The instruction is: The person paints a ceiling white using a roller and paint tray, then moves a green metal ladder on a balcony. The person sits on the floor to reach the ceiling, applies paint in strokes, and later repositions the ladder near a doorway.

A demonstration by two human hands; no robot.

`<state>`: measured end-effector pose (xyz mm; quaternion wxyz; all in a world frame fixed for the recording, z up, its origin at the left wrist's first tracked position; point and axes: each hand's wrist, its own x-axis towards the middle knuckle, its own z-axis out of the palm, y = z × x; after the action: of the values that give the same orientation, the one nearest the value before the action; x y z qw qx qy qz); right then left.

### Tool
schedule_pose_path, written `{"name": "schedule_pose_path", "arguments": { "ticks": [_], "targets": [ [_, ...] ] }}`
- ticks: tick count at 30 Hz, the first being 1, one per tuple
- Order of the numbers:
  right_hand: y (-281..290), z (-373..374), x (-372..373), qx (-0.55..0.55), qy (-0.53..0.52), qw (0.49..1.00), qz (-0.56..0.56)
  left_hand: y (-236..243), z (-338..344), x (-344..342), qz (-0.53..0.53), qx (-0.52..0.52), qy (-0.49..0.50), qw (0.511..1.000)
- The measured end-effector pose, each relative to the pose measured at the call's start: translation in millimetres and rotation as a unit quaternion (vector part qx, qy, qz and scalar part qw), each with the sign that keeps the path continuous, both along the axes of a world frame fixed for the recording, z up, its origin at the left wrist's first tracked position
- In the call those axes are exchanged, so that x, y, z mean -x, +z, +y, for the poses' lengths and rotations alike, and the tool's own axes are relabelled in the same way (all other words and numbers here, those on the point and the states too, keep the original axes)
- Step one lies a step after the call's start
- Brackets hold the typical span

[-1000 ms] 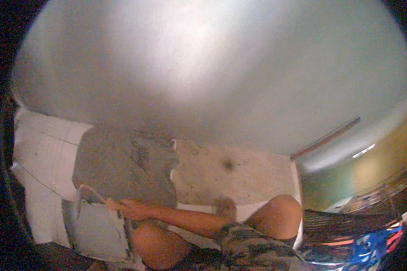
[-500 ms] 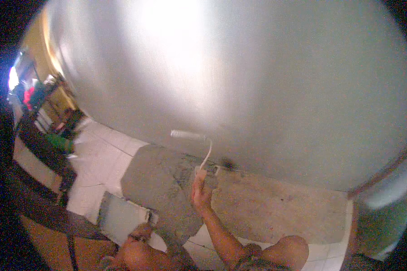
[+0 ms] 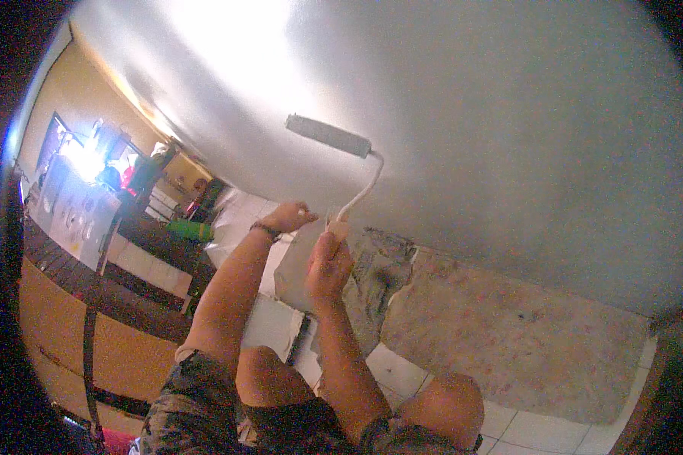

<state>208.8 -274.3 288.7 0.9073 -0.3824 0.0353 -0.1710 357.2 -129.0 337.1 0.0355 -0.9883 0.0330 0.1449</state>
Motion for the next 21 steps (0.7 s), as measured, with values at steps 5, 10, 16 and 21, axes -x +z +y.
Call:
{"name": "schedule_pose_path", "arguments": {
  "ticks": [5,10,16,21],
  "targets": [
    [-22,-24,-2,0.041,-0.050,0.998,-0.012,-21,-5,-8,-0.046,0.045,0.044,0.997],
    [-59,-34,-1,-0.003,0.006,0.999,0.051,-127,105,-3,-0.053,0.028,0.030,0.998],
    [-110,-45,-9,0.162,-0.030,0.984,0.061,-194,98,14,0.194,-0.029,0.030,0.980],
    [-16,-51,-58,0.377,-0.063,0.924,0.009,-266,166,8,0.134,0.145,0.101,0.975]
  ]
}}
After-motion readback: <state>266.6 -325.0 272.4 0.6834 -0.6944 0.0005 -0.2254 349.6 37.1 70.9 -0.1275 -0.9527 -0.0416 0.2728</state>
